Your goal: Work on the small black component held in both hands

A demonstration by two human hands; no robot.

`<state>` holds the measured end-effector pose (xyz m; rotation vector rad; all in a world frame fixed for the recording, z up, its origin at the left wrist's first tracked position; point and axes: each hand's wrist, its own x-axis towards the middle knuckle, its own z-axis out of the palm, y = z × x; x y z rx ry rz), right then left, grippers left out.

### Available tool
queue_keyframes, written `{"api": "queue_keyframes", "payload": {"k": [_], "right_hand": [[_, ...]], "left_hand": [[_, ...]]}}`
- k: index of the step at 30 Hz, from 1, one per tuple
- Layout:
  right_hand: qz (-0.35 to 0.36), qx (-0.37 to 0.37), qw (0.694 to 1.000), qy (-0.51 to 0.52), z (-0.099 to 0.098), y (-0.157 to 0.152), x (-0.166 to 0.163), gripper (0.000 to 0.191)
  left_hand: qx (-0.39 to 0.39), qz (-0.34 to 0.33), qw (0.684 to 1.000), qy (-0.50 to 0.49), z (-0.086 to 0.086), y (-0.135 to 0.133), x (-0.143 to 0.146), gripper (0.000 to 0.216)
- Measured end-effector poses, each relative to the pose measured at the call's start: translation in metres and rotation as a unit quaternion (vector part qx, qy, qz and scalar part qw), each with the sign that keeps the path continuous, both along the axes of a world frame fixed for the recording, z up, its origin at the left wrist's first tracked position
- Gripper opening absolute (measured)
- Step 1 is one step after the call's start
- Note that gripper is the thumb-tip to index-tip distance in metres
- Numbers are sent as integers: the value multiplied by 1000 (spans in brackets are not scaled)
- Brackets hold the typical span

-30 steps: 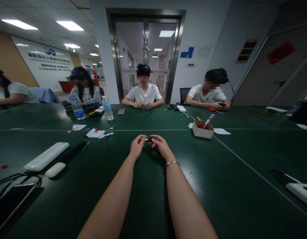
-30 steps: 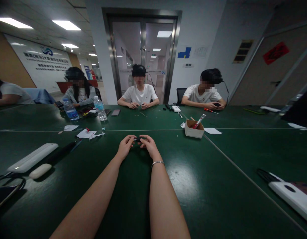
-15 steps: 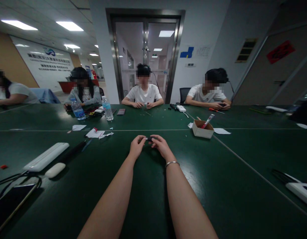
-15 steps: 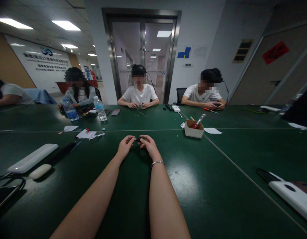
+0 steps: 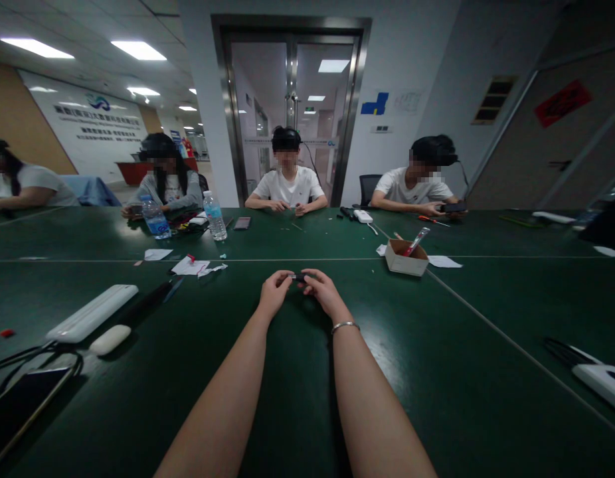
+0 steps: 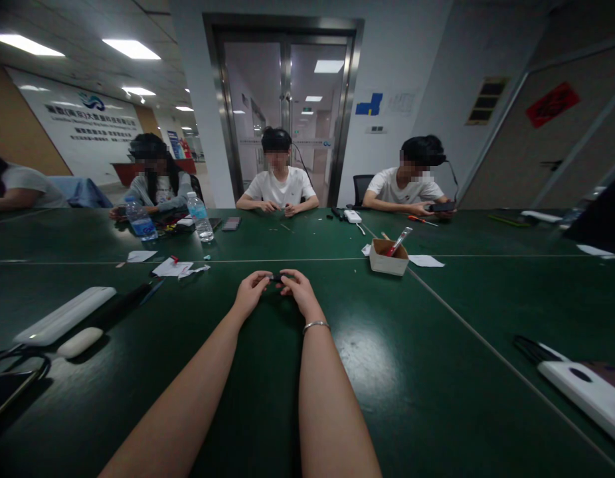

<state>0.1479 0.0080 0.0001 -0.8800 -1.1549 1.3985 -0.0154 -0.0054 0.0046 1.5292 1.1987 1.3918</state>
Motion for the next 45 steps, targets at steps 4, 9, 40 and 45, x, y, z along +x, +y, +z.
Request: {"api": "queue_keyframes", "payload": {"k": [4, 9, 40, 45], "right_hand": [[0, 0, 1000, 3, 0, 1, 0, 39], [3, 3, 1000, 0, 1, 0, 0, 39], [5, 2, 1000, -1, 2, -1, 0, 37], [5, -1, 1000, -10, 3, -1, -1, 38]], "left_hand": [[37, 10, 999, -3, -4, 4, 0, 20], [39, 2, 999, -14, -9, 7, 0, 20], [15, -4, 1000, 13, -9, 7, 0, 23], [7, 21, 999, 41, -8, 6, -1, 25]]}}
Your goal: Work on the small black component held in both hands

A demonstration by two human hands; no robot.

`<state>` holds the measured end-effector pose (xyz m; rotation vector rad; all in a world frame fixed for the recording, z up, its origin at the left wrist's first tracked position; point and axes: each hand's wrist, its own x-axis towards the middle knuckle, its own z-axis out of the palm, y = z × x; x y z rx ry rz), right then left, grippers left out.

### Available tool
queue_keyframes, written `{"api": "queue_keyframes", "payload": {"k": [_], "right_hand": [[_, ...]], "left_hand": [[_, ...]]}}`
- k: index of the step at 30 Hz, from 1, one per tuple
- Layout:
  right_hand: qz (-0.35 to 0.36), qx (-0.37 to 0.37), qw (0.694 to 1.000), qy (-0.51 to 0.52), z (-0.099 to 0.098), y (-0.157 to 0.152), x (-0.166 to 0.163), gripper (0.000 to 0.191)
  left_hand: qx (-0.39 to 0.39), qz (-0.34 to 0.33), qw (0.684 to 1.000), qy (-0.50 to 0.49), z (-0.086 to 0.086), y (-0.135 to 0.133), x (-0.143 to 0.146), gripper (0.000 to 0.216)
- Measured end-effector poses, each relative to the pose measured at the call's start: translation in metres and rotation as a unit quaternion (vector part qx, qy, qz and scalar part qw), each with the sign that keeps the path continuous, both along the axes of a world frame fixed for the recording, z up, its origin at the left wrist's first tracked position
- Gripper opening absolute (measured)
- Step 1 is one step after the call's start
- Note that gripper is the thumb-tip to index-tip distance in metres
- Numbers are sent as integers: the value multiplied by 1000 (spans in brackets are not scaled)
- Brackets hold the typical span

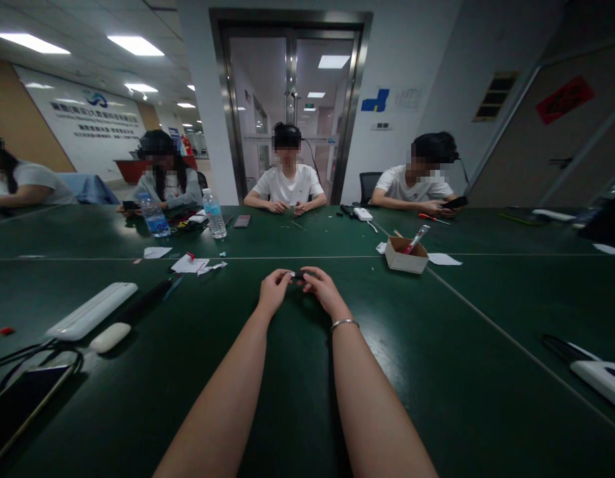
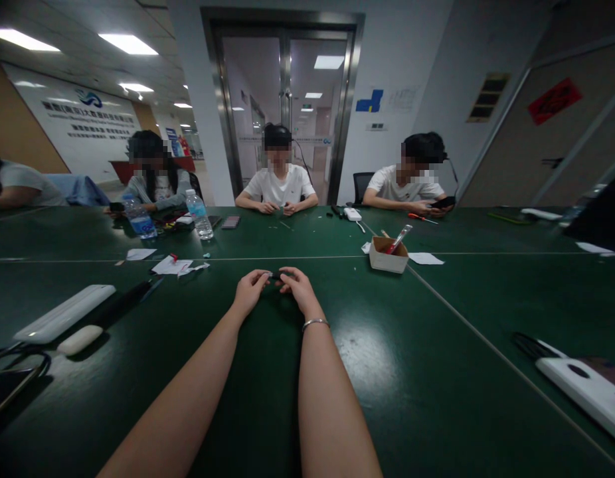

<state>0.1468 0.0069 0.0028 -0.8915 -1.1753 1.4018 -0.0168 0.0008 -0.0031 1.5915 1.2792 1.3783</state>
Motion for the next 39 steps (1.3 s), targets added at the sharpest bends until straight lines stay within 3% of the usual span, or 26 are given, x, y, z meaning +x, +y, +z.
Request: {"api": "queue_keyframes", "payload": {"k": [7, 12, 19, 39], "right_hand": [[1, 8, 1000, -12, -2, 1, 1, 38], [-15, 7, 1000, -1, -3, 1, 2, 37], [10, 26, 999, -22, -3, 2, 0, 38], [13, 32, 999, -26, -3, 2, 1, 39]], "left_hand": [[-18, 51, 998, 31, 4, -3, -1, 29], [-56, 109, 992, -26, 4, -1, -7, 40], [-27, 63, 998, 2, 2, -1, -1, 33], [-38, 50, 998, 30, 13, -11, 2, 37]]}}
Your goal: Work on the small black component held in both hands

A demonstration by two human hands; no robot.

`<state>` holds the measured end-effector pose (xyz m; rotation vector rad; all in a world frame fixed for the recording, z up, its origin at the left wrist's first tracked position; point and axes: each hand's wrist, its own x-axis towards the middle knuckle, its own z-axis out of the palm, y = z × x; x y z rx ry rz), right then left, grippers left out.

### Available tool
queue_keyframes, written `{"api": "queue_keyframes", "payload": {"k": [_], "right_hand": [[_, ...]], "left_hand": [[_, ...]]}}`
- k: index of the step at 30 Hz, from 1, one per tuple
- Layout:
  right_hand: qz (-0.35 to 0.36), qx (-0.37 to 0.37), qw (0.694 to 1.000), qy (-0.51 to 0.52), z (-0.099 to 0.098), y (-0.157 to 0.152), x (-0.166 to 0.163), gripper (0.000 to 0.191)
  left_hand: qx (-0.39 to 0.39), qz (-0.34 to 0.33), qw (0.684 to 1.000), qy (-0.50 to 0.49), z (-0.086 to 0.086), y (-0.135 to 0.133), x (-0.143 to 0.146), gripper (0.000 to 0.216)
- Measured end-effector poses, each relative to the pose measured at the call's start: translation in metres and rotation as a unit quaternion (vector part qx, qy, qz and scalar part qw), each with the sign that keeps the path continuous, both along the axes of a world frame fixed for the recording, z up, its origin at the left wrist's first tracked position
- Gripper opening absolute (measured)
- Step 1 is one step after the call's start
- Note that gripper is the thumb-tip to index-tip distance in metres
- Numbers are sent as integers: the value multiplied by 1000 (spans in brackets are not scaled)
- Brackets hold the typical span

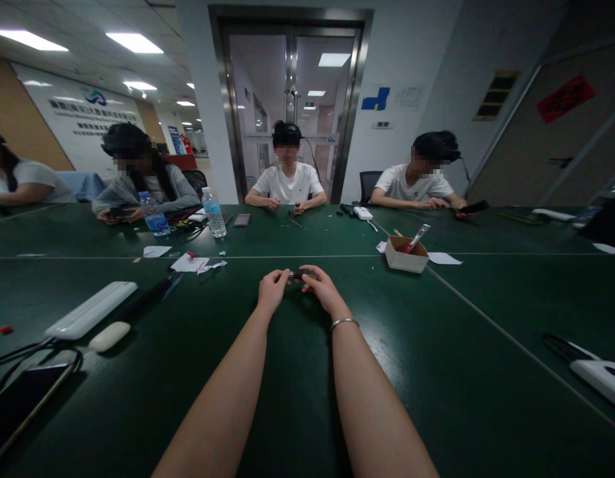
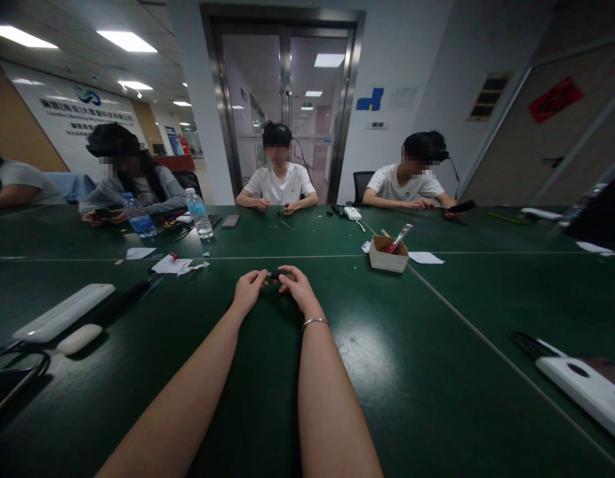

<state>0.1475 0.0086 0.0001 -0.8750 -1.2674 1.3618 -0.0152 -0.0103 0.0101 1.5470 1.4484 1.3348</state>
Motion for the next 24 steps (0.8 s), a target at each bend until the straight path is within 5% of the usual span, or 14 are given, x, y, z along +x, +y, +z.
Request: {"api": "queue_keyframes", "payload": {"k": [12, 24], "right_hand": [[27, 17, 999, -18, 6, -6, 0, 38], [43, 28, 999, -8, 7, -8, -1, 36]], "left_hand": [[-37, 17, 998, 39, -4, 2, -2, 56], [-94, 60, 992, 52, 3, 5, -3, 51]]}}
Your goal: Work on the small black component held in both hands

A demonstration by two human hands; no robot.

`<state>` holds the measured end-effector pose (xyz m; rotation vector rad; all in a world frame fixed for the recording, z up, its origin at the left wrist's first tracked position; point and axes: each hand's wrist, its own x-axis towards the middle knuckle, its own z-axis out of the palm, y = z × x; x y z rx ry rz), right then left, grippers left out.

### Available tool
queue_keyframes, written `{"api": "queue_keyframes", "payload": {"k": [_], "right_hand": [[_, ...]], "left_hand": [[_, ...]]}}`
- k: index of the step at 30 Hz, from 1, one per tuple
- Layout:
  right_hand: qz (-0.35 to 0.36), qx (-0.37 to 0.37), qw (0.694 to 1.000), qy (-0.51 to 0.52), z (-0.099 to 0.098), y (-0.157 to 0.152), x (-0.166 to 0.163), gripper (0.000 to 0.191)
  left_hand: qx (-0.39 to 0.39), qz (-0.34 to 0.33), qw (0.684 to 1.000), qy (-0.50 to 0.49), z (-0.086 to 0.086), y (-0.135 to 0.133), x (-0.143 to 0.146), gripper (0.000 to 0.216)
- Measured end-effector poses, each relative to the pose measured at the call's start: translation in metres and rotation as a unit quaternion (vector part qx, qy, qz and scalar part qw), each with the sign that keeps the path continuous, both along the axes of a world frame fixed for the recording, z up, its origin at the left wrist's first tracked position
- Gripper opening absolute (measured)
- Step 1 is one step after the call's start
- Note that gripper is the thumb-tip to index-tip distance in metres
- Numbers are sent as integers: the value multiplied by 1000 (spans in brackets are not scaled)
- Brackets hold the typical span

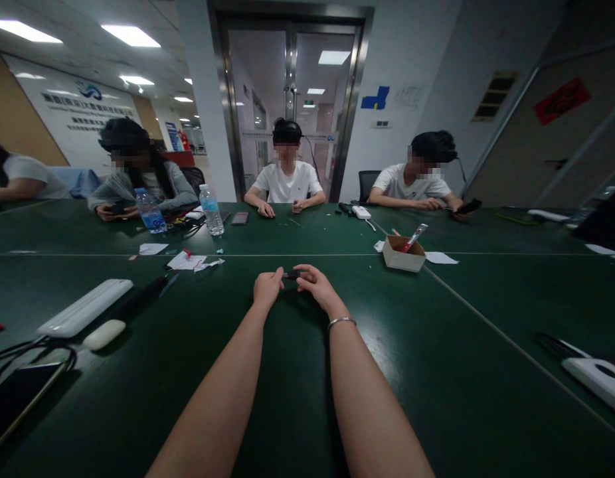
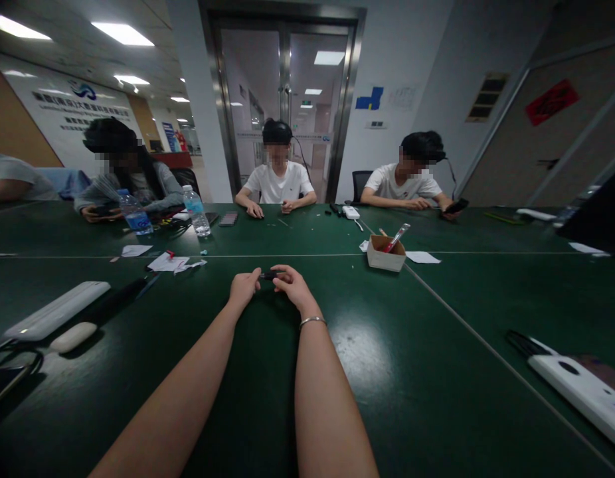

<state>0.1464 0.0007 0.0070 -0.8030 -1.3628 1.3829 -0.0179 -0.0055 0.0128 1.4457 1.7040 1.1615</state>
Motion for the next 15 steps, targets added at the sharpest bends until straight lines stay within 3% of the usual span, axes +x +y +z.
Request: {"api": "queue_keyframes", "payload": {"k": [15], "right_hand": [[-9, 10, 1000, -18, -1, 2, 2, 36]], "left_hand": [[14, -35, 998, -41, -1, -4, -1, 50]]}}
